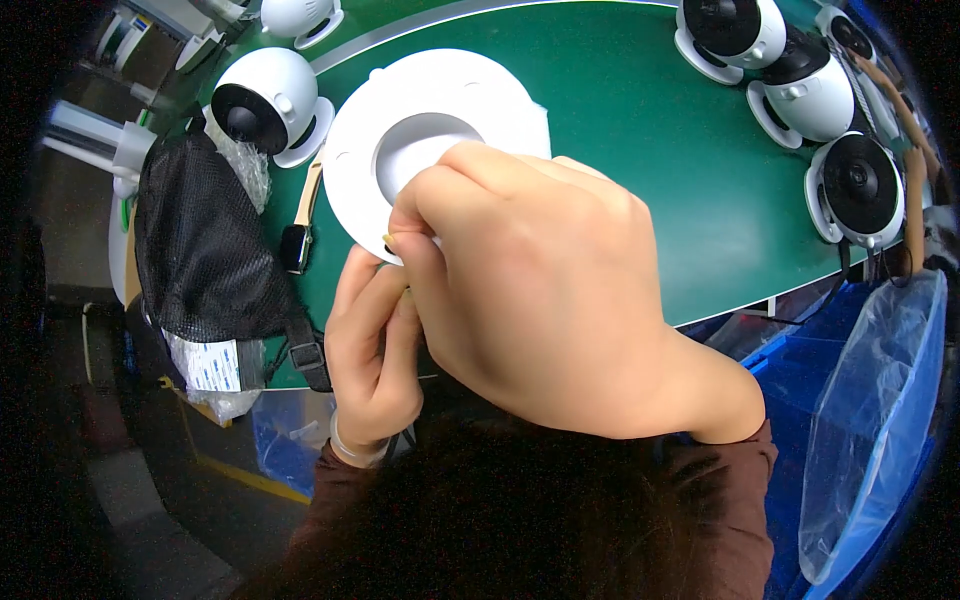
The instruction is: Applying small black adhesive rubber feet to the base of white security cameras.
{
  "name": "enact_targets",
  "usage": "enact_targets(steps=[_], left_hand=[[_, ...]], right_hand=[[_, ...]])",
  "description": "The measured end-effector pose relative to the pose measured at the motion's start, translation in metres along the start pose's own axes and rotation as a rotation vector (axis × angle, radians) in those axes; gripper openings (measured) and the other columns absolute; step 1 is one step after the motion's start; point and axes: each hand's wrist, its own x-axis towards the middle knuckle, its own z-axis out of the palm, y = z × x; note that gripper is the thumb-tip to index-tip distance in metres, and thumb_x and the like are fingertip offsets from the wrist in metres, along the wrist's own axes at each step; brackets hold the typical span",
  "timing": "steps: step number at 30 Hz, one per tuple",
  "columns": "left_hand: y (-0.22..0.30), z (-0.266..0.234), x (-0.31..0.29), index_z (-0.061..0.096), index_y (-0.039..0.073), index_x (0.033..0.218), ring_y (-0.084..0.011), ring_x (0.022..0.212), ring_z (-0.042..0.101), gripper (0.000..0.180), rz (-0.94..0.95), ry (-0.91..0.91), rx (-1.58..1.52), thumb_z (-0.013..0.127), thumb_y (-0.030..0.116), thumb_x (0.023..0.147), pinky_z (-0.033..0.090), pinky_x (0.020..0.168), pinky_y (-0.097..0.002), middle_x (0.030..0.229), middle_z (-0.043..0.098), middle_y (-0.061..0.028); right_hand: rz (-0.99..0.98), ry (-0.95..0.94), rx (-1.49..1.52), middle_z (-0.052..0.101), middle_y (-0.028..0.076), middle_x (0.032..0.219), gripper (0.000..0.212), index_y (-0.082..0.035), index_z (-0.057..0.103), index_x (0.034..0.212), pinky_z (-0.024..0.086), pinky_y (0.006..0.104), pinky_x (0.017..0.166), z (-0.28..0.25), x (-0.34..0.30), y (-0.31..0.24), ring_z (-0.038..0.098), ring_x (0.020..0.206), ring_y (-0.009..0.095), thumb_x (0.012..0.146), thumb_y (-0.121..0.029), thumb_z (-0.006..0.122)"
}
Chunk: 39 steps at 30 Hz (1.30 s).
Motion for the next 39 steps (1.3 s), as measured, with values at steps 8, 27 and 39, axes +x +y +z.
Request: enact_targets(steps=[8, 27, 39], left_hand=[[-0.006, -0.003, 0.000, 0.053, -0.001, 0.092, -0.0225, 0.062, 0.052, 0.019, 0.076, -0.006, 0.001, 0.046, -0.007, 0.075, 0.041, 0.053, -0.0259, 0.088, 0.048, -0.0131], [-0.007, 0.000, -0.001, 0.052, -0.003, 0.090, -0.0162, 0.061, 0.048, 0.016, 0.068, 0.025, -0.051, 0.046, -0.008, 0.076, 0.037, 0.052, -0.0217, 0.088, 0.049, -0.0132], [-0.003, 0.004, -0.001, 0.052, -0.006, 0.086, -0.0133, 0.065, 0.046, 0.014, 0.025, 0.060, -0.006, 0.043, -0.009, 0.076, 0.036, 0.054, -0.0203, 0.090, 0.049, -0.0138]], right_hand=[[-0.025, 0.018, -0.109, 0.056, 0.008, 0.066, 0.010, 0.001, 0.056, 0.069, 0.044, 0.0212, 0.056, 0.004, 0.001, -0.002, 0.056, 0.060, 0.016, 0.062, 0.007, 0.060], [-0.007, 0.153, -0.185, 0.056, 0.004, 0.072, 0.016, -0.004, 0.062, 0.073, 0.033, 0.0192, 0.051, -0.028, -0.024, 0.002, 0.049, 0.061, 0.012, 0.060, 0.006, 0.062], [-0.010, -0.024, -0.050, 0.054, 0.003, 0.068, 0.014, -0.005, 0.060, 0.068, 0.036, 0.0252, 0.053, -0.028, -0.027, 0.032, 0.049, 0.063, 0.017, 0.058, 0.000, 0.067]])
